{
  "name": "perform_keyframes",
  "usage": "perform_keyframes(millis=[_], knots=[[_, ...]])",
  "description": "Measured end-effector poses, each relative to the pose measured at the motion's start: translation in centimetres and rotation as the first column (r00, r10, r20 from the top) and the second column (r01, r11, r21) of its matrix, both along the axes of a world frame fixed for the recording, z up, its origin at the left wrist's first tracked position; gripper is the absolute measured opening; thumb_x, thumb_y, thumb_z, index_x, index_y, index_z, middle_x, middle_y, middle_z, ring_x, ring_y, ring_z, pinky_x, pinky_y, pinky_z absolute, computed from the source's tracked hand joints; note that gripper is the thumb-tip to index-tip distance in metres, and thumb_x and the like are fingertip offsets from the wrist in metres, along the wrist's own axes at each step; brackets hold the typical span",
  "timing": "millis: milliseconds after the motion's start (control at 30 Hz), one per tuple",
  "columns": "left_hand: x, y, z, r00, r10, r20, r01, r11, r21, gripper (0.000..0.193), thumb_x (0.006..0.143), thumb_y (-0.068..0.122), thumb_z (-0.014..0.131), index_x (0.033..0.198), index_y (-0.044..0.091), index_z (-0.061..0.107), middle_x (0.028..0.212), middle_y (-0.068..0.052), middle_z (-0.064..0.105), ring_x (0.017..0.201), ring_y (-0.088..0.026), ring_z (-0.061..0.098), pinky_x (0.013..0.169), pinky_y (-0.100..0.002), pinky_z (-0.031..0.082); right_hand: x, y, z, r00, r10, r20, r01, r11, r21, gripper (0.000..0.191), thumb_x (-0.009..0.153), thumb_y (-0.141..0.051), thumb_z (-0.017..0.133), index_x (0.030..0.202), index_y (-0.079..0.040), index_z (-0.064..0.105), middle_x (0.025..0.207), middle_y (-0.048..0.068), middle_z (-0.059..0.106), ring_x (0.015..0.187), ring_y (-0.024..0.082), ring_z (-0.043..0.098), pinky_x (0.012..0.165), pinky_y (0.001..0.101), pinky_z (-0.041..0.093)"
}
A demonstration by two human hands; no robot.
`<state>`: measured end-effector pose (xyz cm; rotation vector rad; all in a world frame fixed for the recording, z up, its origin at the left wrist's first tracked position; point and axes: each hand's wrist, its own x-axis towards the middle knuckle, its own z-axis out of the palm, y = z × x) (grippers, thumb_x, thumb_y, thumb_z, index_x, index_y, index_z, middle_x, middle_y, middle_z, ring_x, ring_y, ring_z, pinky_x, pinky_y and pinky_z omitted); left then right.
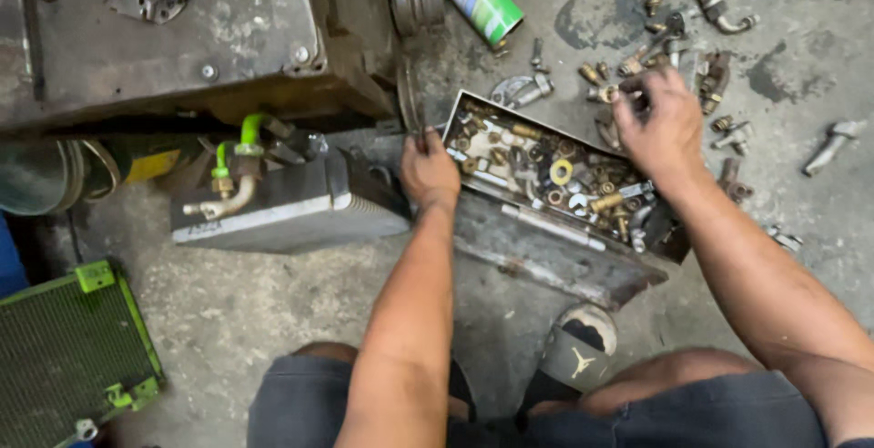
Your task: The person sits on the floor and sorts small mechanical parts from a metal tray, picking up items one by one and placing them on the floor. They use a screwdriver to move parts within the tray and handle pliers briefly before setting them down.
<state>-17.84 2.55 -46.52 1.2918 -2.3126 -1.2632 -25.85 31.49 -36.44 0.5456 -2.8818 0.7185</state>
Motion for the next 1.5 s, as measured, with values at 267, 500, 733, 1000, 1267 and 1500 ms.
perform_keyframes(millis=[267,500,733,1000,1267,1500], knots=[[0.1,0.1,-0.8,0.999,-0.012,0.03,0.012,1.0,0.023,0.047,0.099,0.044,0.056,0.103,-0.001,0.069,0.103,-0.024,0.074,0.096,-0.042,0.07,0.083,-0.048,0.053,3.6,-9.9,-4.3,0.806,0.56,0.195,-0.563,0.825,-0.042,0.036,0.086,-0.019,0.067,0.121,-0.011,0.069,0.109,0.013,0.063,0.093,0.037,0.067,0.074,0.0458,0.057],[0.0,0.0,-1.0,0.998,-0.067,-0.001,0.067,0.998,0.014,0.047,0.099,0.042,0.054,0.098,-0.004,0.067,0.097,-0.025,0.073,0.09,-0.042,0.069,0.082,-0.048,0.051,2.1,-12.3,-6.3,0.71,0.579,0.401,-0.661,0.744,0.097,0.027,0.084,-0.014,0.065,0.11,-0.011,0.07,0.101,0.015,0.067,0.095,0.036,0.07,0.076,0.0473,0.057],[0.9,-0.4,-3.3,0.998,-0.026,-0.055,0.027,0.999,0.025,0.06,0.098,0.048,0.053,0.109,-0.009,0.068,0.106,-0.027,0.074,0.099,-0.042,0.07,0.088,-0.046,0.053,1.4,-11.4,-6.2,0.671,0.448,0.591,-0.658,0.727,0.197,0.031,0.074,-0.016,0.069,0.105,-0.01,0.072,0.1,0.017,0.071,0.092,0.038,0.072,0.078,0.0498,0.057],[1.4,0.2,-1.3,0.995,-0.012,-0.098,0.015,0.999,0.029,0.079,0.102,0.061,0.04,0.122,-0.012,0.065,0.124,-0.035,0.066,0.118,-0.049,0.061,0.102,-0.048,0.045,2.5,-15.3,-7.1,0.719,0.638,0.275,-0.651,0.757,-0.055,0.021,0.088,-0.02,0.069,0.107,-0.012,0.072,0.101,0.014,0.066,0.079,0.038,0.07,0.064,0.05,0.055],[1.5,0.0,-2.0,0.998,-0.02,-0.059,0.018,0.999,-0.038,0.086,0.103,0.063,0.039,0.126,-0.017,0.061,0.135,-0.036,0.059,0.13,-0.048,0.054,0.113,-0.045,0.039,2.7,-12.3,-6.9,0.802,0.386,0.457,-0.228,0.904,-0.362,0.033,0.091,-0.027,0.073,0.113,-0.004,0.065,0.096,0.018,0.07,0.089,0.036,0.071,0.08,0.0438,0.057],[1.2,0.2,-1.8,0.997,-0.024,-0.071,0.024,1.0,-0.002,0.085,0.102,0.063,0.039,0.126,-0.015,0.062,0.133,-0.035,0.062,0.128,-0.047,0.057,0.111,-0.044,0.041,3.2,-10.3,-6.5,0.831,0.487,0.268,-0.351,0.834,-0.425,0.03,0.093,-0.02,0.075,0.116,-0.003,0.066,0.101,0.019,0.069,0.094,0.036,0.069,0.082,0.0437,0.056]])
